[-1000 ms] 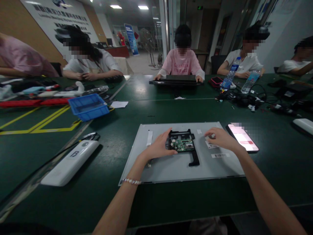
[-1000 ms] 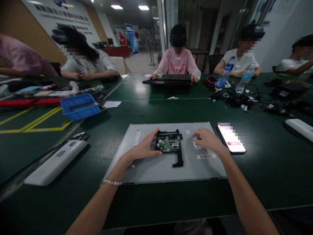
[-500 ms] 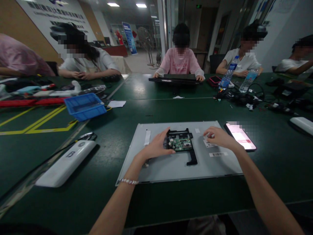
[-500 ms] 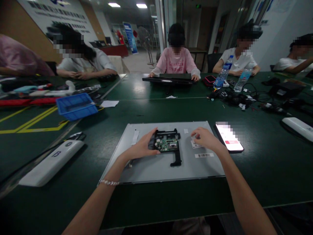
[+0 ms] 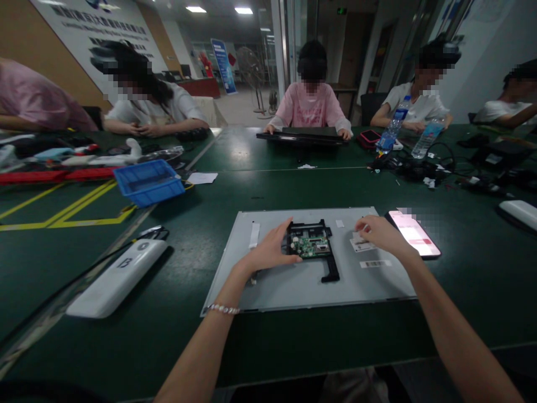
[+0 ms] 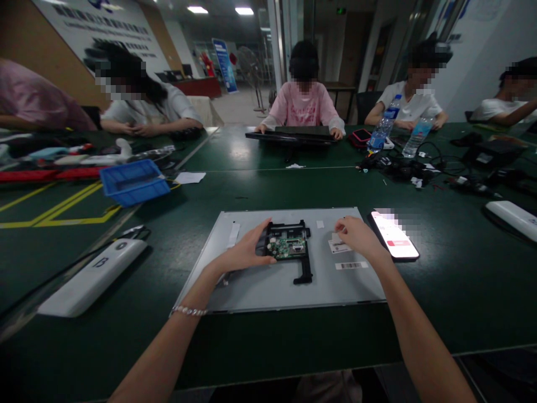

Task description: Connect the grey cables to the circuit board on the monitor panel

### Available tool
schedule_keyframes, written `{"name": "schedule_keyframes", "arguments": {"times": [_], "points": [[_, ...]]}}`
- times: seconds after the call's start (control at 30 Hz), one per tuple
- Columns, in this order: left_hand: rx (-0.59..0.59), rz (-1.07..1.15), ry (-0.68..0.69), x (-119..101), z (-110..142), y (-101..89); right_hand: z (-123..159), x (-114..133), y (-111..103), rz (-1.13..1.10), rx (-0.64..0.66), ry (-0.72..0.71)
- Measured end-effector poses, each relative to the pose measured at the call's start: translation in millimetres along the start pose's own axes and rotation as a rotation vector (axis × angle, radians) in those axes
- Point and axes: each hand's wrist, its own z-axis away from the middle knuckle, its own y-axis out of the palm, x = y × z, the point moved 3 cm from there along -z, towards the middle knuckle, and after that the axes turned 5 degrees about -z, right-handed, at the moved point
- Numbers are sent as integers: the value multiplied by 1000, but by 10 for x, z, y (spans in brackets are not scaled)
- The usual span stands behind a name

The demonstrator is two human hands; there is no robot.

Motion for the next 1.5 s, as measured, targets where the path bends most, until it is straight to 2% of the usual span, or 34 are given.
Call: {"name": "schedule_keyframes", "arguments": {"times": [0.13,0.23,0.3,0.6,0.77,0.9,1.0,1.1,1.3,1.4,1.5], "points": [[-1,-6,-1,-13,1,2,-23,76,51,66,-93,-105],[-12,-3,10,-10,3,8,-68,163,131,141,-83,-224],[-14,1,13,-5,5,10,-106,200,179,184,-60,-256],[4,0,-11,-52,4,-15,-177,264,244,313,-89,-257],[6,13,-17,-57,9,-14,-156,244,250,288,-118,-236],[10,12,-23,-42,16,-9,-158,289,210,236,-195,-219],[9,8,-15,-30,15,-1,-212,441,182,190,-232,-225],[0,-2,6,-15,6,13,-334,701,202,147,-222,-280],[-24,-28,55,12,-8,37,-604,1185,476,188,-130,-325],[-32,-29,95,12,-1,42,-638,1287,638,229,-64,-327],[-36,-29,98,18,8,49,-627,1305,712,237,-40,-332]]}}
